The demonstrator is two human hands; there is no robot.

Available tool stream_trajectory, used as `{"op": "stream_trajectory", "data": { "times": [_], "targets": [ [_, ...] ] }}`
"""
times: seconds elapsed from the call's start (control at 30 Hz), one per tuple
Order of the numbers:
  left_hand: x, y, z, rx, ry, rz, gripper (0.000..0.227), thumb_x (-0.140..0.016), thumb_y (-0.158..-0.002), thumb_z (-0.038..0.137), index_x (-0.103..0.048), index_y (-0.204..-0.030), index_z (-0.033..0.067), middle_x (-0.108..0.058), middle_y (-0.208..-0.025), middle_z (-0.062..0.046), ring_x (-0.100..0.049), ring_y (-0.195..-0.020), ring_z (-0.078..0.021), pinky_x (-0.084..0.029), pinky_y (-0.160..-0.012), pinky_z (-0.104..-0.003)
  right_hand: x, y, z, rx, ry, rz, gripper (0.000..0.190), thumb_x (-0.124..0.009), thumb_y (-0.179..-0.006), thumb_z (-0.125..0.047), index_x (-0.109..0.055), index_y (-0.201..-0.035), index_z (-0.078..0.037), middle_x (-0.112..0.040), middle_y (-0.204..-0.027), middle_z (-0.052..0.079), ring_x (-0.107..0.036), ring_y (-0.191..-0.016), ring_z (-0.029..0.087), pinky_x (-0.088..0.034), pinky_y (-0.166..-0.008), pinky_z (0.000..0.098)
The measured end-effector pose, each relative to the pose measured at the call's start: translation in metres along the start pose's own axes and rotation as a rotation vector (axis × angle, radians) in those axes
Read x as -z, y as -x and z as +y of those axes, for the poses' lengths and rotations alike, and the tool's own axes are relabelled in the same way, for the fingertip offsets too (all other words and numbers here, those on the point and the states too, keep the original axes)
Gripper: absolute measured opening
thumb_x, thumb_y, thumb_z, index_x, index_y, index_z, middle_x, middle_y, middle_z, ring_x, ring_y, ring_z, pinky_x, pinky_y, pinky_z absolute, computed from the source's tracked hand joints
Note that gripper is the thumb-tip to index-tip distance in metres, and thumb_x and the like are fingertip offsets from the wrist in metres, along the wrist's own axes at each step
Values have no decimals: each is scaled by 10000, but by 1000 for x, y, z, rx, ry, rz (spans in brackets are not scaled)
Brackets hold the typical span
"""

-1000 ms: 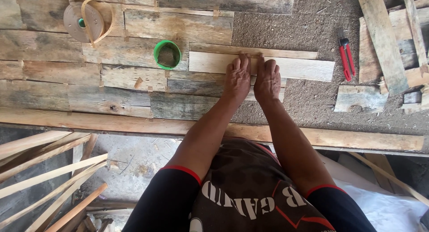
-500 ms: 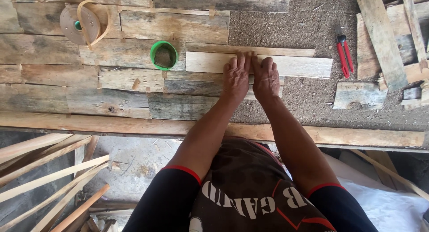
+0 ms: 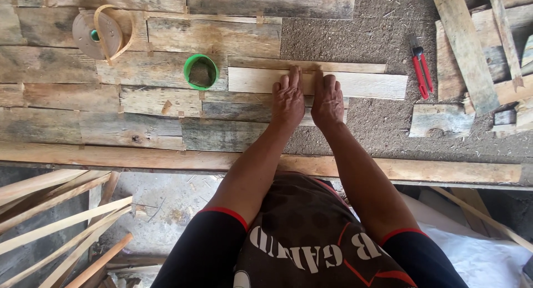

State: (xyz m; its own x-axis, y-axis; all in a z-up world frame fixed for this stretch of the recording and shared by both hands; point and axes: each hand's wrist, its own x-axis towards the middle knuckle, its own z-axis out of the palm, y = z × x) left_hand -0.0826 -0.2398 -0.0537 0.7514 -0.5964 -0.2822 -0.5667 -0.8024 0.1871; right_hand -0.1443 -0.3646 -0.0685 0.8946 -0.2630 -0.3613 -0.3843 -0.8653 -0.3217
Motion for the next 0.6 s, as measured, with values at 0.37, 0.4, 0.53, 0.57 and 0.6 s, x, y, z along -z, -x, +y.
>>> {"op": "stream_trajectory", "data": {
  "times": [0.37,0.4,0.53,0.57,0.6],
  "targets": [
    [-37,-6,-3,11,10,29,698,-615,-909,1,-352,-1550,-88,-386,-1515,-119,-483,-1126,-243,-451,-913,-388,-3,-1,-2,70,157,15,737,-556,-956,19,-296,-1635,-107,-458,-1213,175,-503,-971,263,-531,-801,365],
    [-46,-5,-4,5,28,55,679,-610,-917,11,-339,-1532,-87,-373,-1536,-120,-482,-1124,-255,-455,-911,-402,-7,-1,-1,32,101,5,705,-535,-988,25,-284,-1642,-59,-457,-1203,178,-496,-961,259,-529,-797,357],
    [3,0,0,-2,-49,-15,835,-606,-817,15,-248,-1569,-47,-367,-1512,-197,-480,-1143,-277,-457,-915,-395,6,2,-5,18,91,-19,770,-527,-943,72,-278,-1656,-79,-460,-1212,155,-487,-976,249,-528,-827,350],
    [-6,-1,-1,-28,-74,70,842,-600,-836,11,-228,-1588,78,-389,-1505,-191,-488,-1147,-264,-460,-913,-385,9,1,-7,10,73,-41,767,-543,-928,57,-289,-1637,-89,-456,-1204,161,-482,-978,251,-520,-837,362],
    [-14,0,-3,-51,-100,152,870,-595,-854,6,-207,-1607,203,-411,-1498,-186,-496,-1152,-252,-462,-911,-375,11,2,-10,2,54,-66,765,-559,-912,43,-299,-1618,-98,-452,-1196,166,-477,-980,252,-513,-847,373]
  ]
}}
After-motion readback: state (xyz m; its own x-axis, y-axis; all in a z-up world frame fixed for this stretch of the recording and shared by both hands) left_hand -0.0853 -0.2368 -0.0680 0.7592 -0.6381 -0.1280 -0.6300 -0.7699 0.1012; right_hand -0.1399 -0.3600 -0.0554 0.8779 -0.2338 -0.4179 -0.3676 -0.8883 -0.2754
